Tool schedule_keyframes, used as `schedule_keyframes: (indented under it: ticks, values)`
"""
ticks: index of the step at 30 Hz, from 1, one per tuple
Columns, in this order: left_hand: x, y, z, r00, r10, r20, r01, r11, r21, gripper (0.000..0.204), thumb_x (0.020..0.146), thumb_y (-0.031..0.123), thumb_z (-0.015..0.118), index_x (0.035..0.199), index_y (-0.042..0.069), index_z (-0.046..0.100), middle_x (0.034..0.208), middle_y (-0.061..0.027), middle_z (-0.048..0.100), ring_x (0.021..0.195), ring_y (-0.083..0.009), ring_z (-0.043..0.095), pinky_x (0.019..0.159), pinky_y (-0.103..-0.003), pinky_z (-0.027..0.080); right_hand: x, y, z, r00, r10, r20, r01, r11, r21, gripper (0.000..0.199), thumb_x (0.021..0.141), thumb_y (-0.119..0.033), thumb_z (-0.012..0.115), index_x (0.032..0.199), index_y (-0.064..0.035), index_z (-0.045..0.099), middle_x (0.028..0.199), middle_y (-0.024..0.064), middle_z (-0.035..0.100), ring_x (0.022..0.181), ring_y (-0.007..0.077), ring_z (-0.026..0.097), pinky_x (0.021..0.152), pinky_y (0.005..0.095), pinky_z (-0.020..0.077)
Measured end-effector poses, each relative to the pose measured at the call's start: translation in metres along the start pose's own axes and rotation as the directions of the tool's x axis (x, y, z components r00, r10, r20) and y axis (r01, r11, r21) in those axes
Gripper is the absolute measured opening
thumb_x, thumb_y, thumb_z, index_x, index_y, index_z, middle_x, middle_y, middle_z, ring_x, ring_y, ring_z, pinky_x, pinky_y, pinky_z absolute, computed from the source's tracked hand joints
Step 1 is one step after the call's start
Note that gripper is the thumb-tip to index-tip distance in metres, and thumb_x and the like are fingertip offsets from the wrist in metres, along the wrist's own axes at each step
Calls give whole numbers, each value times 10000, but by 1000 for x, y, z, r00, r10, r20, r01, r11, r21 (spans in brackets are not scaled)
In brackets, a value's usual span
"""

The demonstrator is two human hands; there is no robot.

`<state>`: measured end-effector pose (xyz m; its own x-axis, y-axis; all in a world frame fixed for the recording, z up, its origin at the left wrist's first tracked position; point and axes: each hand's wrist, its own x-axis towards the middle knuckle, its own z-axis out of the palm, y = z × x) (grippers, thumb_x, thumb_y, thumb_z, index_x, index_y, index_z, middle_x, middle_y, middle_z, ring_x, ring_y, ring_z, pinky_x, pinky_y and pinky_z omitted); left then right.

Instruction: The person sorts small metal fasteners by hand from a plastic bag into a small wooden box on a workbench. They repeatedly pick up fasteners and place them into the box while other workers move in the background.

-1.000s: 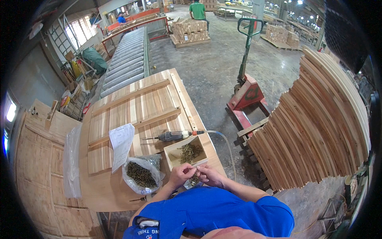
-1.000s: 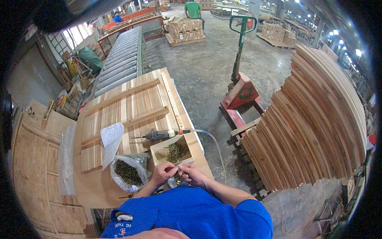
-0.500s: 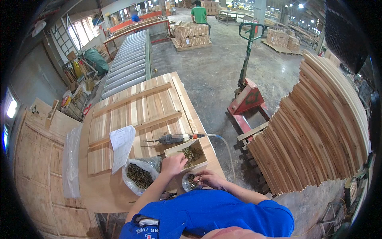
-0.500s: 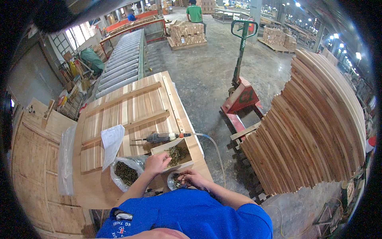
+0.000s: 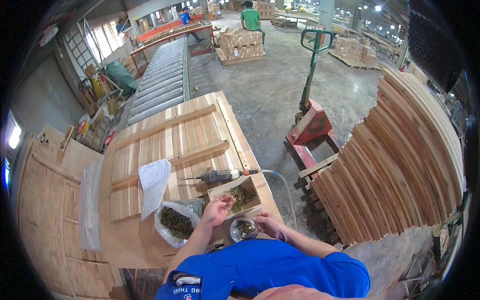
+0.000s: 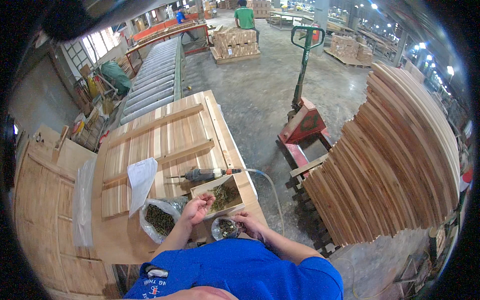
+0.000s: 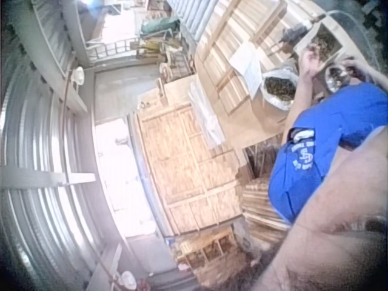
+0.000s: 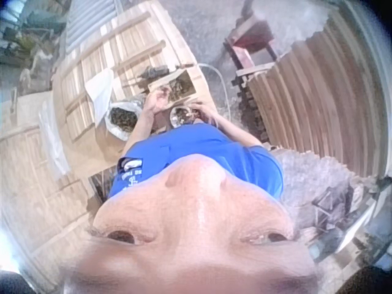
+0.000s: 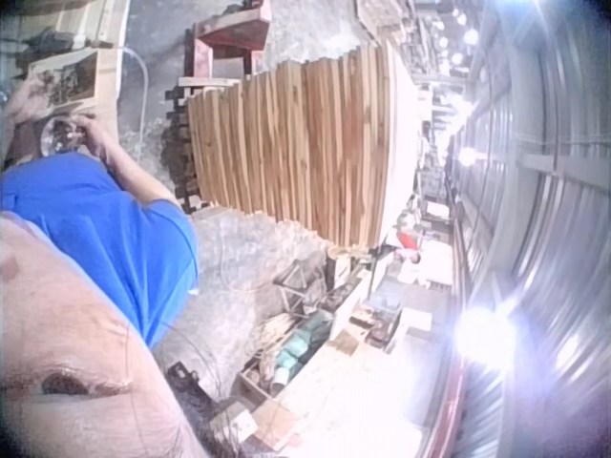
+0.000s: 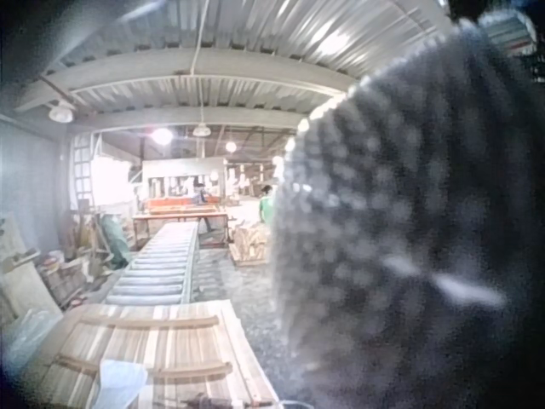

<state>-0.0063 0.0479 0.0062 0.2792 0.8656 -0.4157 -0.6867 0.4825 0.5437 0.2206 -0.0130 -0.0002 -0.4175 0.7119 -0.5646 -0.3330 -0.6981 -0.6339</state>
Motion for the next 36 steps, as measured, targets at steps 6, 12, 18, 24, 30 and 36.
schedule_keyframes:
  ticks: [6, 12, 18, 24, 30, 36]
  values:
    - [-23, -13, -7, 997, -72, 24, 73, 996, -42, 207, 888, -33, 404, 1068, -28, 504, 1101, -176, 557, 1049, -258, 556, 868, -291, 501, 10, 5, -5, 986, 19, 165, -42, 989, 138, 129, 790, -64, 560, 909, -75, 509, 677, -3, 486, 496, 68, 377, 394, 204, 267]
    - [-33, -28, -7, 996, -70, -49, 73, 995, 62, 159, 904, 51, 455, 1038, 27, 540, 1048, -128, 592, 900, -177, 604, 710, -248, 528, 6, -1, 1, 991, 15, 136, -27, 996, 90, 83, 823, -77, 538, 879, -82, 477, 688, 17, 542, 434, 45, 339, 376, 193, 252]
    - [-39, -38, -2, 986, -161, 32, 154, 974, 164, 125, 896, 129, 521, 982, 46, 555, 864, -61, 598, 652, -93, 545, 587, -209, 473, -6, -14, 21, 985, -173, 7, 173, 985, 22, 63, 827, -97, 571, 820, -92, 508, 714, 37, 601, 442, 47, 401, 377, 201, 281]
    - [-45, -41, 10, 977, -206, 58, 187, 954, 233, 103, 883, 134, 544, 941, 51, 562, 793, -32, 566, 608, -80, 499, 539, -211, 420, -1, -6, 17, 973, -231, -23, 228, 969, -94, 91, 827, -141, 605, 790, -90, 539, 689, -5, 571, 467, 40, 394, 401, 197, 288]
    - [-47, -40, 17, 990, -137, 27, 128, 969, 209, 107, 863, 120, 568, 930, 39, 551, 782, -42, 574, 584, -76, 493, 526, -215, 407, -5, -6, 22, 946, -323, 37, 321, 912, -254, 66, 809, -124, 633, 821, -98, 573, 654, -40, 531, 478, 29, 400, 413, 184, 284]
    - [-47, -36, 14, 988, -145, 48, 125, 946, 298, 115, 852, 117, 578, 923, 32, 545, 760, -48, 576, 547, -74, 477, 493, -203, 383, -9, -6, 23, 938, -336, 80, 343, 879, -331, 66, 804, -118, 638, 799, -102, 574, 642, -55, 504, 482, 25, 394, 414, 181, 276]
